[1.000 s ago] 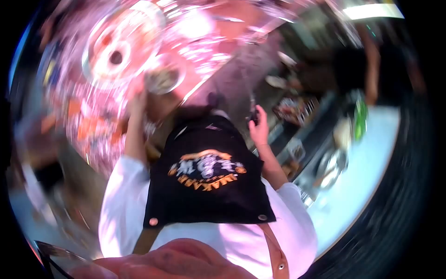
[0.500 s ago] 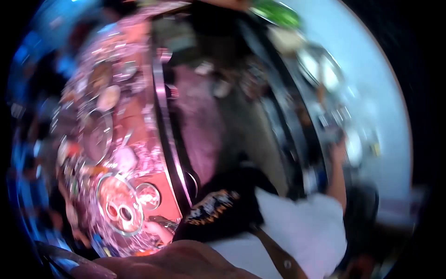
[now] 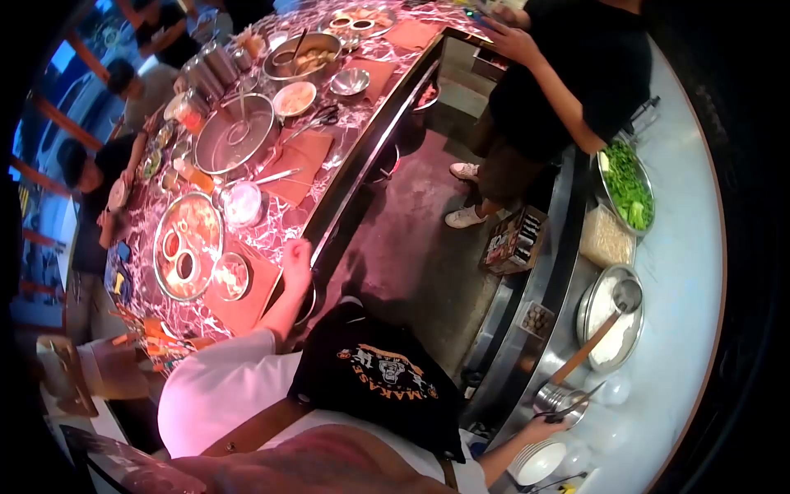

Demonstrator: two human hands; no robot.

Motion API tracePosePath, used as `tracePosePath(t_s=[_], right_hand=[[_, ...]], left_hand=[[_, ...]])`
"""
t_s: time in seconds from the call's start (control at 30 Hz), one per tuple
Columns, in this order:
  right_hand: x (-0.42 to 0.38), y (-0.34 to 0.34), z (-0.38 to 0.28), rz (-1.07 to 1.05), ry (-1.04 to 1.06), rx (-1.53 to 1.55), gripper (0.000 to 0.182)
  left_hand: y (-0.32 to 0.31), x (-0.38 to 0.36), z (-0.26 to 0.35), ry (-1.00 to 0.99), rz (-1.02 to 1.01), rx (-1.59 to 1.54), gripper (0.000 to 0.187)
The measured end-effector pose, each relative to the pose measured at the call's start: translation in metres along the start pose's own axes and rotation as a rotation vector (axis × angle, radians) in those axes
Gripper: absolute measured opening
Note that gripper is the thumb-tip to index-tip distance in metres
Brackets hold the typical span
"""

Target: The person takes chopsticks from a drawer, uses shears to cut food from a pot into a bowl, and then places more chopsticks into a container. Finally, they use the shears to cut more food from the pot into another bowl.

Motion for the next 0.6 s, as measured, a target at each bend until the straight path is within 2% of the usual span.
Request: tracePosePath(t_s=[0.03,0.17,0.23,0.3,0.33,0.37,0.43,0.47,0.5,0.53,0.57,0.6], right_hand=[[0.002,-0.006,0.007,-0.052,-0.075,-0.113,0.050],[0.017,-0.007,0.026,0.003,0.045,-0.105,0.050],[0.014,0.001,0.009,0.025,0.063,-0.107,0.052],[0.014,0.012,-0.020,0.139,-0.060,-0.170,0.050],[0.015,0.028,-0.017,0.212,-0.106,-0.204,0.051],[0.021,0.036,-0.011,0.284,-0.149,-0.223,0.052],[0.012,0.067,-0.081,0.313,-0.288,-0.268,0.053],[0.006,0.077,-0.118,0.279,-0.263,-0.287,0.052],[0.003,0.078,-0.145,0.246,-0.239,-0.305,0.051],[0.001,0.071,-0.157,0.176,-0.074,-0.315,0.049],[-0.001,0.057,-0.170,0.066,0.113,-0.249,0.047],[-0.008,0.037,-0.202,-0.048,0.211,-0.169,0.050]], left_hand=[[-0.018,0.011,-0.008,0.062,-0.069,-0.002,0.011],[-0.081,0.064,-0.034,0.041,-0.168,0.005,0.009],[-0.107,0.108,0.010,0.200,-0.229,-0.166,0.011],[-0.132,0.197,-0.043,0.065,-0.195,-0.098,0.013],[-0.140,0.242,-0.024,-0.146,-0.094,0.209,0.015],[-0.147,0.293,-0.027,-0.187,-0.058,0.225,0.022],[-0.156,0.387,-0.028,-0.040,-0.013,0.279,0.032],[-0.160,0.432,-0.032,-0.042,-0.004,0.263,0.032],[-0.161,0.472,-0.033,0.117,0.028,0.248,0.038],[-0.163,0.499,-0.032,0.279,0.057,0.230,0.043],[-0.167,0.521,-0.031,0.264,0.088,0.279,0.048],[-0.172,0.542,-0.036,0.282,0.113,0.336,0.049]])
Point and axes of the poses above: each hand's wrist, its own x-axis towards the middle knuckle, its own y-axis out of the back of the hand, z = x × y, the point moved 1 cm from there along x, towards the middle knuckle, and after that the axes turned 11 degrees about -z, right-handed, at the moved point
